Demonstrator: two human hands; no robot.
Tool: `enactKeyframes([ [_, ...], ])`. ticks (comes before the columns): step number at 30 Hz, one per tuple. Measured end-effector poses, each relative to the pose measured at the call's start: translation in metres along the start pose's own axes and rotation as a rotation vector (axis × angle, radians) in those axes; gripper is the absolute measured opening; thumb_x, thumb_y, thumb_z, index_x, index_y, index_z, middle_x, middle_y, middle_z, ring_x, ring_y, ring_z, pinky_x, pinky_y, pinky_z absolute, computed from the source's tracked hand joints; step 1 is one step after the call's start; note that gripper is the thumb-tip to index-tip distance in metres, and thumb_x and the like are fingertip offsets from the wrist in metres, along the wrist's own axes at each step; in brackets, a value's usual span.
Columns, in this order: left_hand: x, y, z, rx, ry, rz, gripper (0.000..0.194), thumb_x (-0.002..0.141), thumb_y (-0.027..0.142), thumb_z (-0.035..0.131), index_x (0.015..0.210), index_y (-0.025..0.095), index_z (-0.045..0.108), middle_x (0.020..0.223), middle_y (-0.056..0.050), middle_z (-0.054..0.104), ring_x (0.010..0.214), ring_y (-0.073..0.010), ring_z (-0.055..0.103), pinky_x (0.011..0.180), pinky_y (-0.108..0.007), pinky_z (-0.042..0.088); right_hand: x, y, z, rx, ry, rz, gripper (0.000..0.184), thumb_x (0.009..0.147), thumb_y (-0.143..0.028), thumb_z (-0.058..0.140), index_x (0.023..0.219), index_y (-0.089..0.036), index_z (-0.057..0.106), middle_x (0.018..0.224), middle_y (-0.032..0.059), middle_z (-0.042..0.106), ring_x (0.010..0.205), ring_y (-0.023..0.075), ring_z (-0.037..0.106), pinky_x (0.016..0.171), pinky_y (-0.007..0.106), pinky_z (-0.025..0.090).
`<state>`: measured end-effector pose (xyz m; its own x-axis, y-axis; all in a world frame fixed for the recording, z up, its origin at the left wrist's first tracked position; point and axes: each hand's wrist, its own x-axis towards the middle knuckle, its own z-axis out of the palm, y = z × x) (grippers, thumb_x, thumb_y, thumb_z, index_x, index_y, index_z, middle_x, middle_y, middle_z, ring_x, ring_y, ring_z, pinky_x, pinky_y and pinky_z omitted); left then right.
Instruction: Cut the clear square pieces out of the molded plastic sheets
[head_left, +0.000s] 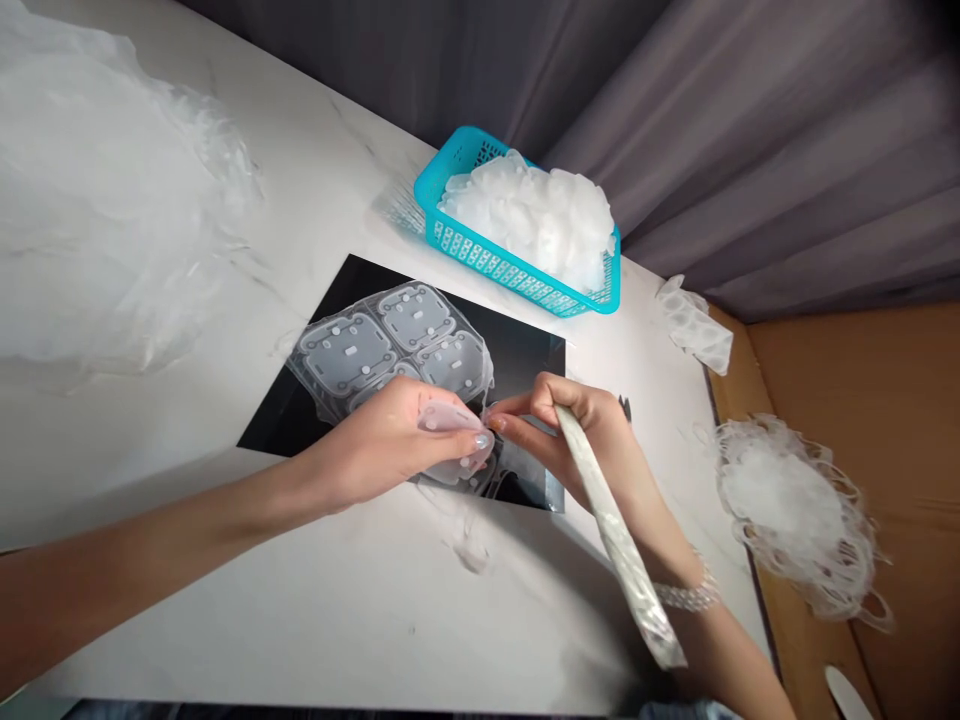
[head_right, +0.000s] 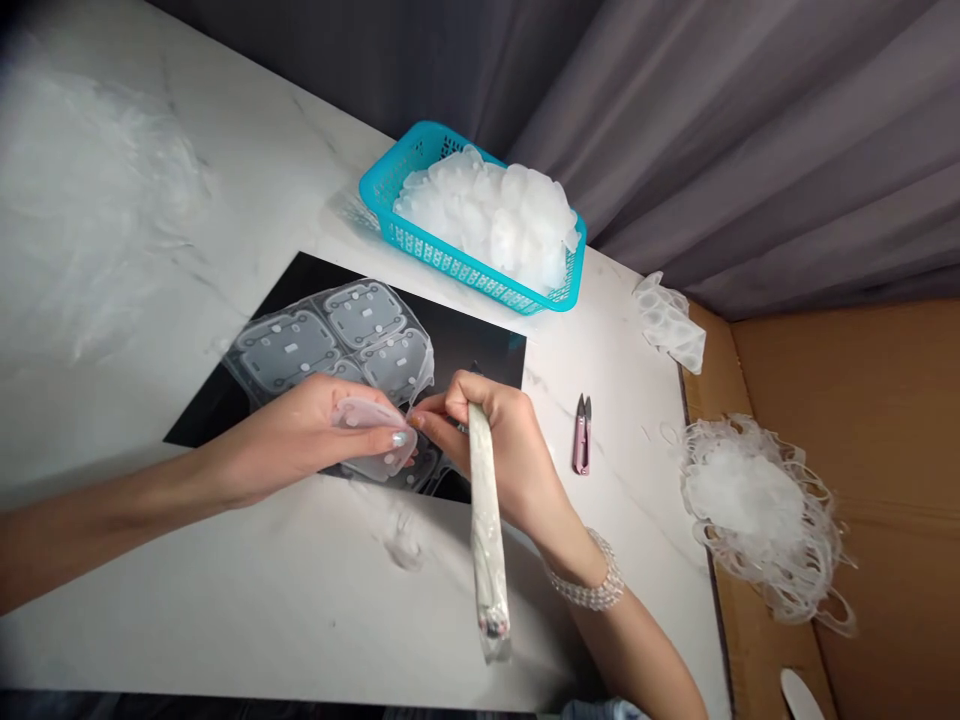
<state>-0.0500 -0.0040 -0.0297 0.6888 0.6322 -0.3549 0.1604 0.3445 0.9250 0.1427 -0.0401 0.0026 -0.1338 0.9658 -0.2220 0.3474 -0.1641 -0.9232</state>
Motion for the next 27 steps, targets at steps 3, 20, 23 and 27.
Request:
enactKeyframes([
  [3, -0.002, 0.006, 0.0, 0.038, 0.01, -0.009, 0.024, 0.089, 0.036, 0.059, 0.081, 0.017, 0.072, 0.084, -0.003, 0.074, 0.086, -0.0197, 0.068, 0.079, -0.031, 0.047, -0.008, -0.003, 0.003, -0.118, 0.034, -0.069, 0.039, 0.086, -0.025, 0.066, 0.066, -0.022, 0.033, 0.077, 0.001, 0.071, 0.066, 0.0146, 0.064, 0.06, 0.026, 0.048],
  [20, -0.011, 0.022, -0.003, 0.029, 0.045, 0.042, 0.02, 0.088, 0.03, 0.064, 0.105, 0.023, 0.073, 0.089, 0.0, 0.078, 0.086, -0.0169, 0.073, 0.077, -0.024, 0.056, -0.008, 0.001, -0.013, -0.463, 0.412, -0.224, 0.042, 0.088, -0.028, 0.064, 0.061, -0.023, 0.033, 0.099, 0.0073, 0.076, 0.076, 0.0193, 0.069, 0.061, 0.028, 0.048],
  [23, -0.014, 0.021, -0.002, 0.107, 0.129, 0.096, 0.037, 0.087, 0.031, 0.065, 0.124, 0.026, 0.065, 0.087, 0.002, 0.077, 0.085, -0.0175, 0.074, 0.077, -0.024, 0.057, -0.018, -0.011, -0.004, -0.309, 0.342, -0.256, 0.047, 0.087, -0.025, 0.068, 0.059, -0.022, 0.03, 0.095, 0.0035, 0.078, 0.07, 0.0168, 0.07, 0.056, 0.026, 0.05],
  [27, -0.018, 0.018, 0.0, 0.221, 0.196, 0.219, 0.038, 0.09, 0.033, 0.062, 0.127, 0.03, 0.065, 0.103, 0.001, 0.077, 0.097, -0.0201, 0.072, 0.082, -0.024, 0.057, -0.019, -0.014, 0.011, -0.001, 0.157, -0.208, 0.049, 0.083, -0.021, 0.072, 0.058, -0.022, 0.03, 0.093, 0.0028, 0.079, 0.082, 0.021, 0.074, 0.064, 0.028, 0.057],
])
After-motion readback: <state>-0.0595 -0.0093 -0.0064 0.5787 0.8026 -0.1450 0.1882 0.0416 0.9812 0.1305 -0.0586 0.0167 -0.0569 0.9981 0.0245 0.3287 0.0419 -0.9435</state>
